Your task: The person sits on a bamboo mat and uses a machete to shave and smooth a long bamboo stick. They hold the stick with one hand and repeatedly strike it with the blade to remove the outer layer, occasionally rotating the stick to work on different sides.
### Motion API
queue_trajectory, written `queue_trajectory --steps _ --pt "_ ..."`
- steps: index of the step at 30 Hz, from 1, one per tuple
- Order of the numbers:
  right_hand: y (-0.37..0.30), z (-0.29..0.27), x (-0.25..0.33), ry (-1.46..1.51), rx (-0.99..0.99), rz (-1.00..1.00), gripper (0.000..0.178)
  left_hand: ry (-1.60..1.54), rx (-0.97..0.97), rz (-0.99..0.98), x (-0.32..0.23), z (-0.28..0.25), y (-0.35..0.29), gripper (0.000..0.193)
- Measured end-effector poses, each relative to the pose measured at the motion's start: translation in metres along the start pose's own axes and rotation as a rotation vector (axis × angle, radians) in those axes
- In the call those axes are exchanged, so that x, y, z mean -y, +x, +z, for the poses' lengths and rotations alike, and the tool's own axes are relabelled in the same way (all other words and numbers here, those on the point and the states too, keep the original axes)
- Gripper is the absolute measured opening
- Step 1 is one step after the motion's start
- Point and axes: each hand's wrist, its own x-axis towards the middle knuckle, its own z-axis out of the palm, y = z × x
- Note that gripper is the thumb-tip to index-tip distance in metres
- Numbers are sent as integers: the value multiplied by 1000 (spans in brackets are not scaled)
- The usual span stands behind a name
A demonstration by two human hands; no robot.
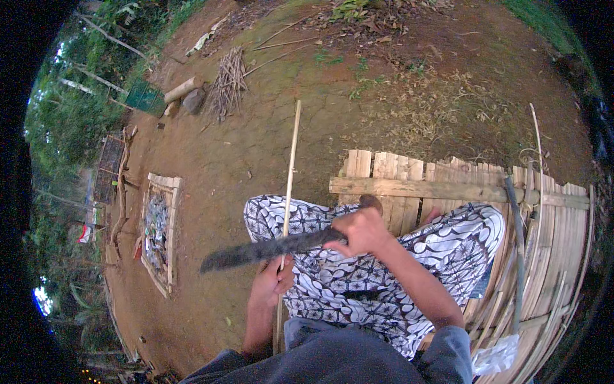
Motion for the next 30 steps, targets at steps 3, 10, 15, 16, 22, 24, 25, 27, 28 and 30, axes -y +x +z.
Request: queue_trajectory --steps 3,10,15,16,22,24,25,27,28,30 --pt "-7 10 -39 -36 -39 267 49 34 29 82 -10 0 -10 35" --pt "-7 2 4 76 90 161 46 -131 65 4 -14 0 -1 35" --pt "-2 0 -17 33 59 229 47 -105 79 -17 -4 -2 -2 37" --pt "3 -3 -25 29 42 343 47 -61 68 9 -7 2 -5 38" --pt "-3 2 -15 80 -25 350 46 -108 115 4 -15 7 -1 37" --pt "-11 2 -6 66 29 183 46 -109 107 -43 -10 8 1 36" --pt "-10 0 0 60 18 95 47 -100 91 -64 -6 5 3 36" --pt "-6 1 1 -25 -50 -52 48 -86 86 -62 2 6 2 35" --pt "-4 -4 -1 -59 -18 -31 48 -78 82 -72 3 7 0 35" --pt "1 -22 -10 -132 50 15 49 -65 83 -95 5 13 -3 36"
